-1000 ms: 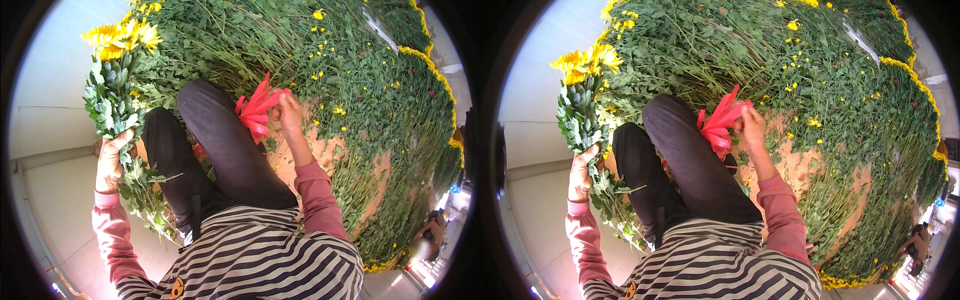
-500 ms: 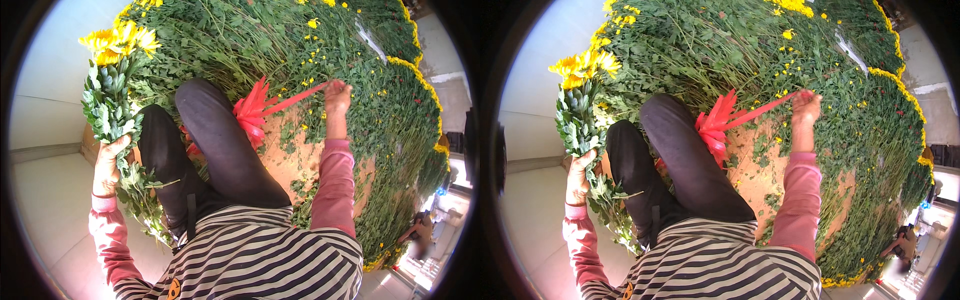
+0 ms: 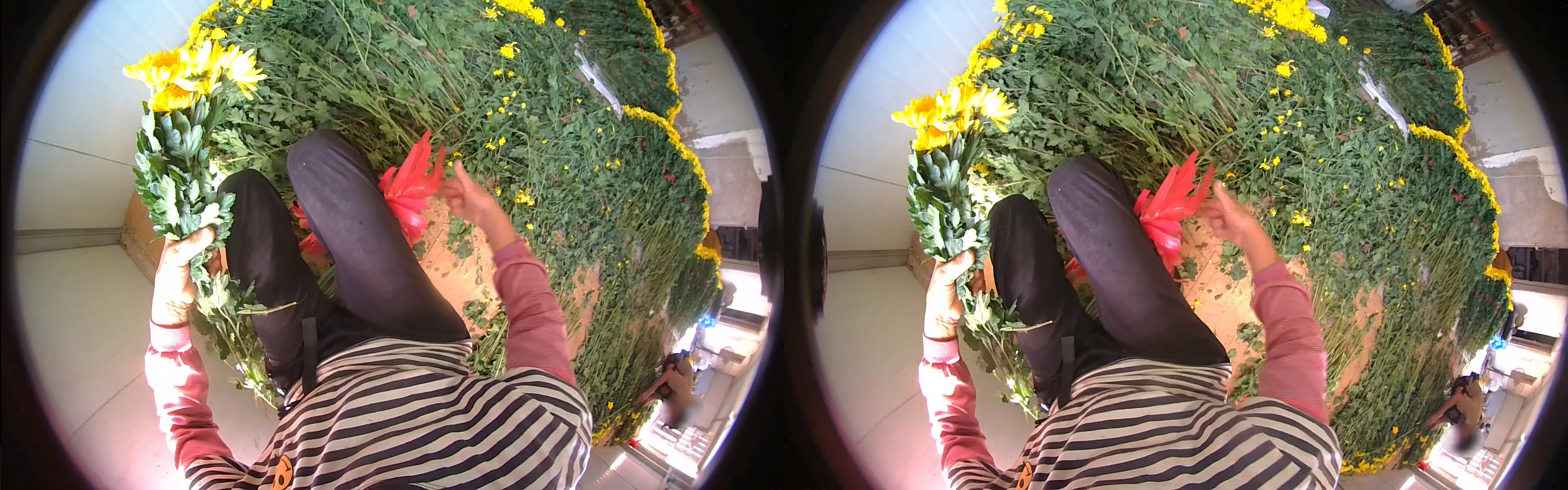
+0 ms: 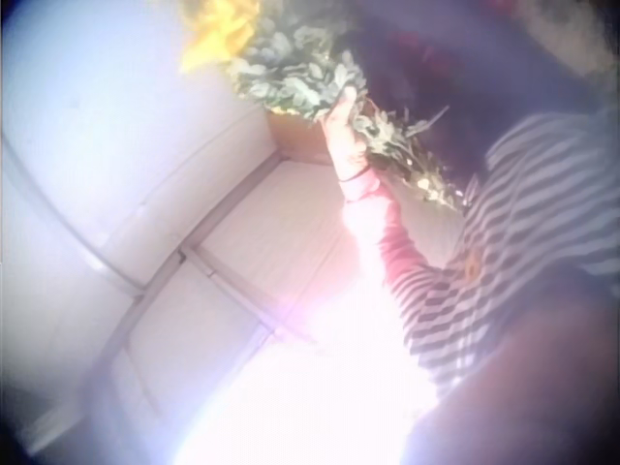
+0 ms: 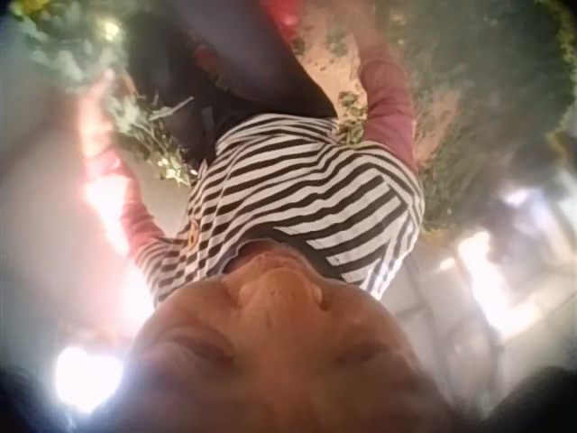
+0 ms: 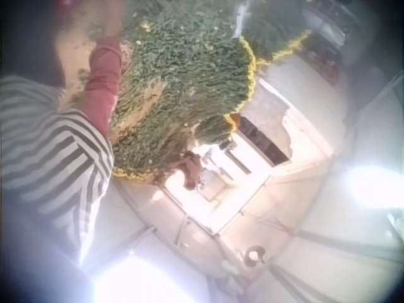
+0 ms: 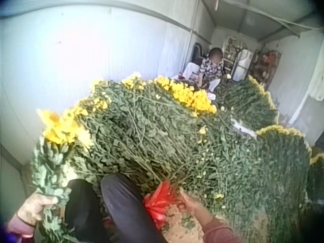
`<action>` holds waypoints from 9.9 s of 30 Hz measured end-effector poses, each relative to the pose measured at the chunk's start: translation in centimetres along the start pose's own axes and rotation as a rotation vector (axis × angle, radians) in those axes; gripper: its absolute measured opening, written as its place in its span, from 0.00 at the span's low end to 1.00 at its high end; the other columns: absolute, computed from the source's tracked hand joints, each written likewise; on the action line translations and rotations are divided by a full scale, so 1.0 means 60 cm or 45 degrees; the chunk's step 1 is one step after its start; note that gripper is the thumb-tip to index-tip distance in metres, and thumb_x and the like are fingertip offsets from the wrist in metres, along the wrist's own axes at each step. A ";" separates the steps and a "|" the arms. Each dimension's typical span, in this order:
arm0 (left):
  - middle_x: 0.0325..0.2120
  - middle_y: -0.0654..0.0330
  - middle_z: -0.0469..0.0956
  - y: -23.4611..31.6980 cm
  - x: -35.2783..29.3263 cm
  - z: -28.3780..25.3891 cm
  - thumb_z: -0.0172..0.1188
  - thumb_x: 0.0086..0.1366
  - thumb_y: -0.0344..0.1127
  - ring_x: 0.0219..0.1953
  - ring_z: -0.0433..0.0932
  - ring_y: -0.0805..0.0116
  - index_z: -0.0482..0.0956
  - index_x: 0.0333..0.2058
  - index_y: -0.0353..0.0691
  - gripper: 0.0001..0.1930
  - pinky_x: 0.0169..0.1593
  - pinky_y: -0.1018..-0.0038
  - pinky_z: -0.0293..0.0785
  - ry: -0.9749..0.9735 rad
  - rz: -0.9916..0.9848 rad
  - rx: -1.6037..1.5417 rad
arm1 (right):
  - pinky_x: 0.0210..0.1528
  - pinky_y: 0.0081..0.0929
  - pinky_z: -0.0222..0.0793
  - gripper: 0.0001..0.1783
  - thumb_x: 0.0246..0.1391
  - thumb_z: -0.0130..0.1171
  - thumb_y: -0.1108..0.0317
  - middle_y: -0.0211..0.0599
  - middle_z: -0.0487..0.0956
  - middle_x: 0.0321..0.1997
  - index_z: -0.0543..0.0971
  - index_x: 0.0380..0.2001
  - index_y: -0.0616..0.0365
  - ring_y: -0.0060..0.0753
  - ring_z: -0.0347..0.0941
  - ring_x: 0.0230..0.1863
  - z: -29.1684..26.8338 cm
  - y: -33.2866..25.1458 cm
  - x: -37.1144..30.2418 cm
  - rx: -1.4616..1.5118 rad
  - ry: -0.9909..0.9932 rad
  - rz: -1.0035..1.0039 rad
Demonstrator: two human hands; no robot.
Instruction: The person gathers yellow chrysanthemum stems from a large pile, aligns them into a bunch, and ties the stems with a red rubber band. The person repeats this process to create multiple flower bundles.
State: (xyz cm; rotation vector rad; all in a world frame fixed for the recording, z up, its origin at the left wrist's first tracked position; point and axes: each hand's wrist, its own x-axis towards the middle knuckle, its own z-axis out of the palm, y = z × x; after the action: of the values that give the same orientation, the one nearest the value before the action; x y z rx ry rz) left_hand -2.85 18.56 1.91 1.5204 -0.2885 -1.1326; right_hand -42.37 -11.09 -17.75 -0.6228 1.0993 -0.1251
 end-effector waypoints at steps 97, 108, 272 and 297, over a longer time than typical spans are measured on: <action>0.24 0.51 0.74 -0.115 0.017 0.159 0.56 0.61 0.32 0.28 0.75 0.50 0.75 0.33 0.36 0.06 0.33 0.61 0.71 0.040 1.091 1.076 | 0.40 0.26 0.69 0.24 0.58 0.54 0.48 0.36 0.81 0.36 0.81 0.36 0.62 0.24 0.74 0.35 0.545 -0.111 -0.028 -1.715 -0.799 -0.428; 0.28 0.50 0.79 -0.123 0.014 0.139 0.59 0.58 0.26 0.35 0.80 0.51 0.80 0.33 0.32 0.05 0.43 0.64 0.75 0.084 1.300 0.663 | 0.37 0.19 0.67 0.17 0.66 0.43 0.61 0.30 0.77 0.37 0.76 0.36 0.62 0.18 0.70 0.32 0.471 -0.027 -0.117 -0.290 -0.585 -1.125; 0.38 0.54 0.71 -0.125 -0.037 0.093 0.67 0.42 0.27 0.44 0.71 0.53 0.73 0.34 0.38 0.18 0.50 0.61 0.66 0.153 1.375 1.311 | 0.26 0.30 0.70 0.07 0.44 0.64 0.71 0.33 0.74 0.28 0.78 0.29 0.56 0.38 0.75 0.28 0.478 -0.029 -0.149 -1.824 0.331 -1.992; 0.61 0.45 0.57 -0.004 0.052 0.252 0.61 0.43 0.27 0.66 0.53 0.46 0.66 0.57 0.42 0.36 0.67 0.48 0.44 0.000 1.709 1.467 | 0.46 0.37 0.75 0.31 0.55 0.57 0.44 0.33 0.72 0.56 0.68 0.57 0.48 0.36 0.70 0.53 0.155 -0.090 -0.211 0.790 0.058 -1.145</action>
State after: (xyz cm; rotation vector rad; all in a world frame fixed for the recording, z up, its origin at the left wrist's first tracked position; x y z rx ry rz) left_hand -12.98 6.95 2.12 1.6513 -1.8454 0.2438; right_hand -39.13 -6.78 -2.05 -0.5033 0.6906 -1.2120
